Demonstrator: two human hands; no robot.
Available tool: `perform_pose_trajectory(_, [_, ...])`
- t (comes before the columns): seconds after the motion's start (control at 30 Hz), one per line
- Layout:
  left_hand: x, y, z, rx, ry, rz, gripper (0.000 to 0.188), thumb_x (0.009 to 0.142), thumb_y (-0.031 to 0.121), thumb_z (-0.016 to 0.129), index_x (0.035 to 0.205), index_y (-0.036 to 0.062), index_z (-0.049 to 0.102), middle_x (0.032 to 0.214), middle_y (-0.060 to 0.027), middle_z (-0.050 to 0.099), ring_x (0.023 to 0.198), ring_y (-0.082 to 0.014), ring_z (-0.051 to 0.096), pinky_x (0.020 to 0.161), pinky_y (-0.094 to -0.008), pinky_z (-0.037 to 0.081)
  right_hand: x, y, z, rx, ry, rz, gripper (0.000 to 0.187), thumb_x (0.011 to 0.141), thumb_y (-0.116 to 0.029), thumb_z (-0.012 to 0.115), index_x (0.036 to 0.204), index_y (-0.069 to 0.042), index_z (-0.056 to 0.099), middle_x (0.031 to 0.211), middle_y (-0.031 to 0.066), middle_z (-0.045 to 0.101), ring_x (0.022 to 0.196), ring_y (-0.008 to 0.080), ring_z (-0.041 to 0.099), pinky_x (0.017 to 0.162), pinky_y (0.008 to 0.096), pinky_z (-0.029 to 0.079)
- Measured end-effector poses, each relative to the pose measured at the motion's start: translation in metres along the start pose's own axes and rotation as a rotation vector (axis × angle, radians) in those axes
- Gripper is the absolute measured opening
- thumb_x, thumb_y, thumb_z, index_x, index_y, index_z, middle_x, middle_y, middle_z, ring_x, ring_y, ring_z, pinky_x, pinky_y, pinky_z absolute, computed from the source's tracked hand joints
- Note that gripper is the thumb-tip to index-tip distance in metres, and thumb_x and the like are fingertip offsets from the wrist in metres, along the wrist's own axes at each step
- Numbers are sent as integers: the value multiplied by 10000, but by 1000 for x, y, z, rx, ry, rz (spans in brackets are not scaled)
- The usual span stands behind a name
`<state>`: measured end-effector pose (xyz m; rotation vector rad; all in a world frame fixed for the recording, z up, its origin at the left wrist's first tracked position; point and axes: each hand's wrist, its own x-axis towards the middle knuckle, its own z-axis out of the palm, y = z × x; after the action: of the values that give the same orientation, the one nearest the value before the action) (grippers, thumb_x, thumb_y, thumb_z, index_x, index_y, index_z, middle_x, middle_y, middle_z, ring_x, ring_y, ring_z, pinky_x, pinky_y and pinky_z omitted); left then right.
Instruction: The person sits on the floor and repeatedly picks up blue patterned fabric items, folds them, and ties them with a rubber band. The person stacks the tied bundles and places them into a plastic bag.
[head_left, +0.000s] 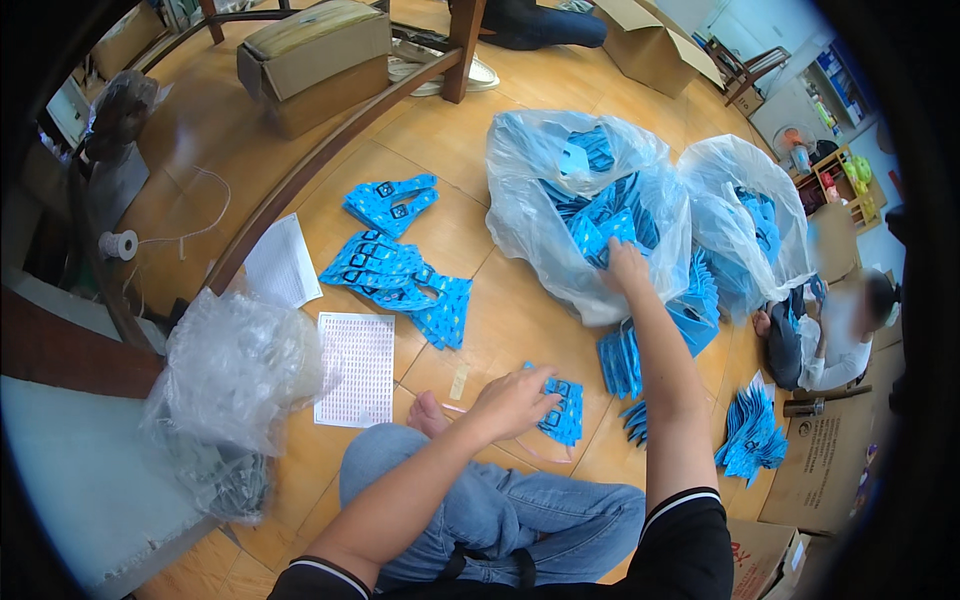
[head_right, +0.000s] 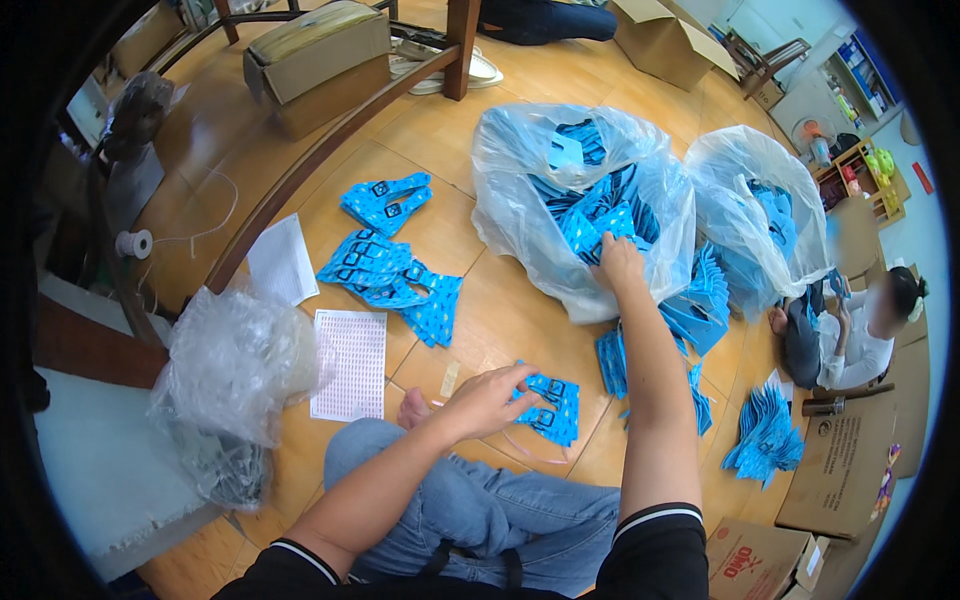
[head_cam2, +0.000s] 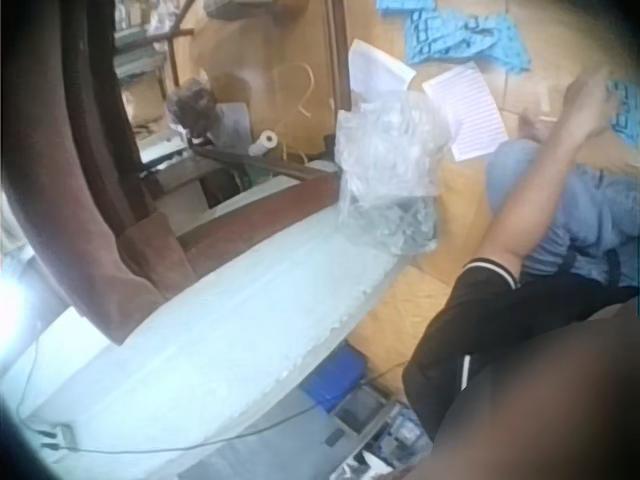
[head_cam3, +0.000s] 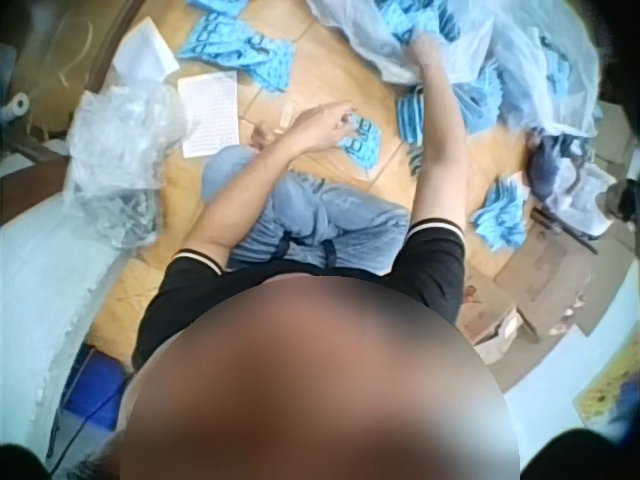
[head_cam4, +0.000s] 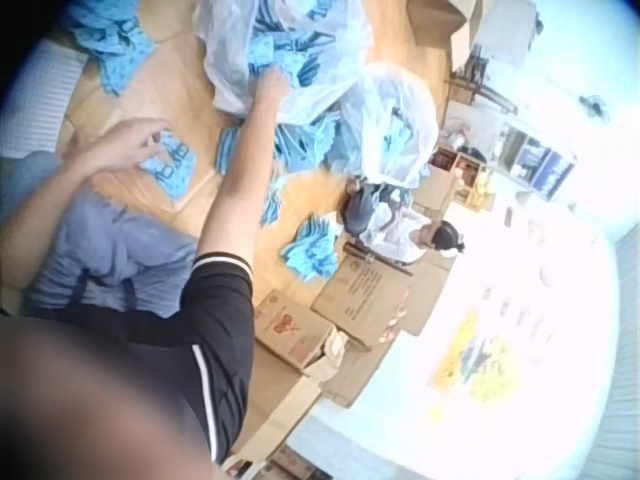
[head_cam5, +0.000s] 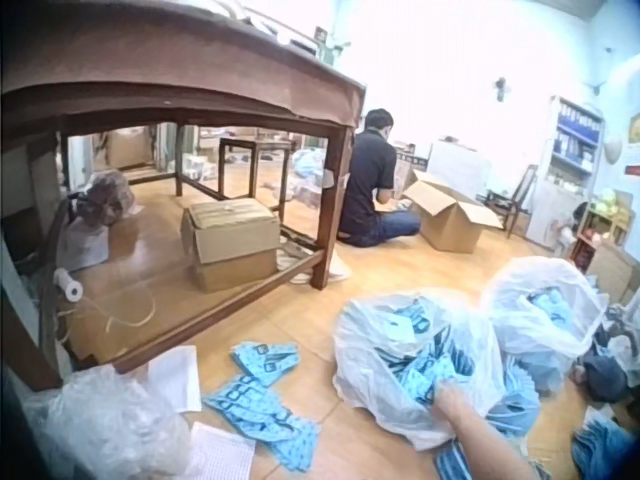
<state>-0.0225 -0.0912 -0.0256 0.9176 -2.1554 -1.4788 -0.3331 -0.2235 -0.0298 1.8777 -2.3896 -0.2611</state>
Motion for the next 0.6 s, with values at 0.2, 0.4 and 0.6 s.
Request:
perform_pose_trajectory(0.2, [-2, 1, -1, 34, 23, -7, 429, 920, 308, 621, 1248, 38, 565, 1021, -164, 681, 954, -363, 649, 803, -438, 513, -21, 1, 8, 42, 51, -70, 439, 713, -274, 764, 1048, -72, 565, 1069, 164, 650, 1014, 357, 642, 839, 488, 509])
perform_pose_trajectory(0.4, [-3, 0, -6, 42, 42, -13, 434, 918, 312, 623, 1258, 46, 568, 1021, -146, 686, 962, -348, 650, 813, -435, 515, -32, 28, -40, 260, 201, 87, 411, 708, -278, 774, 956, -42, 548, 966, 184, 665, 900, 389, 647, 787, 474, 503])
perform_pose_trajectory(0.6, [-3, 4, -7, 56, 10, 13, 436, 920, 314, 619, 1264, 51, 568, 1016, -144, 686, 964, -344, 650, 811, -436, 515, -61, 30, -61, 333, 280, 21, 533, 810, -260, 754, 1243, -39, 534, 1184, 204, 591, 1104, 395, 584, 910, 446, 483])
